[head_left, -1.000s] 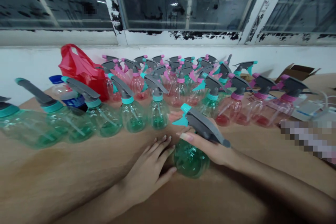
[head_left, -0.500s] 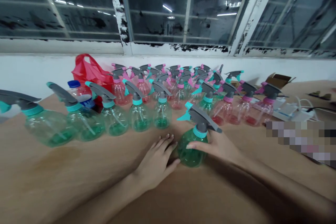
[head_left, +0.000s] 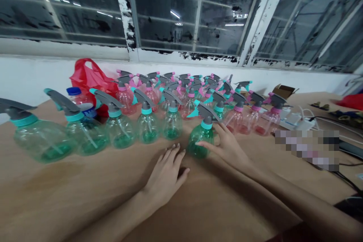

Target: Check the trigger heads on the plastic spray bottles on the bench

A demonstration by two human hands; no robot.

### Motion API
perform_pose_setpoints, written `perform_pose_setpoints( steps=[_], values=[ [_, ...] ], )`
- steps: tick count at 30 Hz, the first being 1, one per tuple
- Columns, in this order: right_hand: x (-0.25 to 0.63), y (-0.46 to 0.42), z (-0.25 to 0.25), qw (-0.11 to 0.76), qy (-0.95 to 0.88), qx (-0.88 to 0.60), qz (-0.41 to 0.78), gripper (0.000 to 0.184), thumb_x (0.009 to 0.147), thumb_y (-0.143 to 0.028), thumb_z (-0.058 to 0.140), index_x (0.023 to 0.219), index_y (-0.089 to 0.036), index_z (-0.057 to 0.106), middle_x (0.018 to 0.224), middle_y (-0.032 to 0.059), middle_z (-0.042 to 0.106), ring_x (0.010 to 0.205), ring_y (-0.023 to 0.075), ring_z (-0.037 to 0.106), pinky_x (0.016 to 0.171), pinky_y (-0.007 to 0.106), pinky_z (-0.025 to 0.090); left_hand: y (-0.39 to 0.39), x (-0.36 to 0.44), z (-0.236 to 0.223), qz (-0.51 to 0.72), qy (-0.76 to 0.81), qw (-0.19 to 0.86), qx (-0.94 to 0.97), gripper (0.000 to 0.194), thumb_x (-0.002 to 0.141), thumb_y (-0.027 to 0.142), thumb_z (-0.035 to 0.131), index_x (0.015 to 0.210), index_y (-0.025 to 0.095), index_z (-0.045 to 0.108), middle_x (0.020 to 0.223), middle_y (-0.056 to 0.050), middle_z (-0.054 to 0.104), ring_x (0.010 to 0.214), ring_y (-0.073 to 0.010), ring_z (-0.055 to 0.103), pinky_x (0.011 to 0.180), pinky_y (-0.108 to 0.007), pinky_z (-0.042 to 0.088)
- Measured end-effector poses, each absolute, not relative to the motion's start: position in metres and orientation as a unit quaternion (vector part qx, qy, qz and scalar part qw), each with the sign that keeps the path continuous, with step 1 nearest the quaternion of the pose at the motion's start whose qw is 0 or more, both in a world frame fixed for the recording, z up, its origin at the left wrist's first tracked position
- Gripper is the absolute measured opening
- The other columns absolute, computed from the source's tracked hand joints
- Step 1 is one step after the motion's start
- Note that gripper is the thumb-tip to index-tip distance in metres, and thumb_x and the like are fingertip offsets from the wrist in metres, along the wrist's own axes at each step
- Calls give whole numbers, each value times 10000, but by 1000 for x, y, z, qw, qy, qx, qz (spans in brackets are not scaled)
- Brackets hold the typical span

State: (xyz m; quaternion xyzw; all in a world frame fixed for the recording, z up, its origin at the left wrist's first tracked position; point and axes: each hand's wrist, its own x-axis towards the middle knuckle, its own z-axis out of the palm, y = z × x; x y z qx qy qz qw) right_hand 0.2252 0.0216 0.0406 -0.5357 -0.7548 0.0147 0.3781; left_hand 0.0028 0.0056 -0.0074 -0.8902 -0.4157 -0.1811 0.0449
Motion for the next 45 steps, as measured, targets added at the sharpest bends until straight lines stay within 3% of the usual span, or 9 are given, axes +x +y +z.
perform_pose_setpoints(
  steps=[8,12,20,29,36,45],
  values=[
    [218,60,35,403,-726,-558,-12,654,778,-563,601,1258,-154,430,1166,184,614,1089,350,581,859,516,481,7,3,-9,-182,-425,63,-885,417,906,307,479,1263,93,493,1345,-176,495,1228,-319,465,966,-480,409],
    [214,69,35,403,-716,-569,-28,652,750,-601,604,1182,-128,484,1143,210,634,1093,388,582,857,535,477,8,1,-12,-190,-416,65,-887,413,909,308,471,1271,108,490,1341,-163,504,1220,-310,478,968,-477,412],
    [208,81,38,405,-714,-571,-24,728,755,-594,603,1270,-133,377,1193,213,630,1080,369,613,780,485,536,8,-2,-16,-195,-401,97,-890,429,900,324,511,1276,119,498,1341,-157,513,1198,-316,505,928,-488,456],
    [209,74,43,406,-726,-555,-6,716,778,-538,609,1300,-110,370,1270,202,585,1135,357,579,841,490,525,10,-5,-15,-196,-396,87,-893,440,930,368,480,1316,157,463,1356,-118,506,1223,-287,486,966,-465,434],
    [234,54,46,411,-750,-514,64,516,831,-446,579,1254,-185,443,1264,137,596,1147,291,579,914,468,495,19,6,-9,-177,-412,47,-893,449,940,371,466,1346,186,422,1372,-118,482,1235,-288,468,980,-481,407],
    [225,55,41,361,-761,-532,88,654,830,-427,573,1359,-81,403,1313,218,544,1204,339,525,952,513,459,34,34,-7,-188,-425,6,-885,411,951,340,437,1319,158,431,1321,-139,499,1198,-290,490,976,-468,404]
  ],
)
